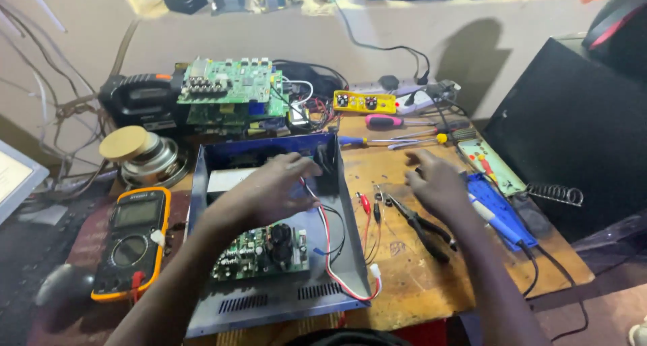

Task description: The person is assembling an electronic device by placing a PCB into a metal chassis and securing it with a screwdriver.

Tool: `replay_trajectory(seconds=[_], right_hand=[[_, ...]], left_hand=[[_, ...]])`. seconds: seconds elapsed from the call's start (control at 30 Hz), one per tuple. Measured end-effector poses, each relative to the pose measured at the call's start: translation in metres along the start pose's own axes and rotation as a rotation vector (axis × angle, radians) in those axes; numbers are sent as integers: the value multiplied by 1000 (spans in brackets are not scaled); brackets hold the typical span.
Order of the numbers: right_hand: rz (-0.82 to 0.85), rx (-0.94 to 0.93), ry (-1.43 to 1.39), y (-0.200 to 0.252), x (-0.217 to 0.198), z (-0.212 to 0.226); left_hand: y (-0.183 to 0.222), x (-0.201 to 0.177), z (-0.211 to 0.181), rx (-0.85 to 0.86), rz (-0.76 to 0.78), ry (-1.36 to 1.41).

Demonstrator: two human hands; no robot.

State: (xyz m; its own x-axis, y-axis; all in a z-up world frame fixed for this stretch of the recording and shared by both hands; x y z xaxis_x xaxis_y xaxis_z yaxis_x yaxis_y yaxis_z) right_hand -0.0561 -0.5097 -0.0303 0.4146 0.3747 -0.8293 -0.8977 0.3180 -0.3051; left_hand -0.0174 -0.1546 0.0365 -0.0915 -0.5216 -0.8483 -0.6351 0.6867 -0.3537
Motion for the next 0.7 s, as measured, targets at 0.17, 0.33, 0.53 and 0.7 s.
replay_trajectory(seconds=[0.17,0.33,0.53,0.7], right_hand=[[44,-250,-7,-107,99,18],[63,-317,92,-151,157,30],[-23,-229,-13,-130,83,49],[-389,-114,-259,-103,-55,55]], left_hand=[[-31,7,-37,25,99,11],[-38,13,-39,49,185,-78],[-37,-5,-40,-23,74,-53],[-44,-6,-45,-38,21,6]])
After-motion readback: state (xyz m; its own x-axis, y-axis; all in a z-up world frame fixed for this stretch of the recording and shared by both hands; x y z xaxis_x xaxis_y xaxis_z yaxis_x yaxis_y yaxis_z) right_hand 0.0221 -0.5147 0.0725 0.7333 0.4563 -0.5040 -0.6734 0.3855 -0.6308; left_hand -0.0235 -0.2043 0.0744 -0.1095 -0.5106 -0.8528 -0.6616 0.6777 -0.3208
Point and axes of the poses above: each hand's wrist, its own y-axis away from the middle knuckle, its own x-axis out of the palm, z = x × y, the point moved 2 cm from there along -y, towards the middle knuckle, and after that the axes turned 11 degrees about -z, right-handed, at the moved point
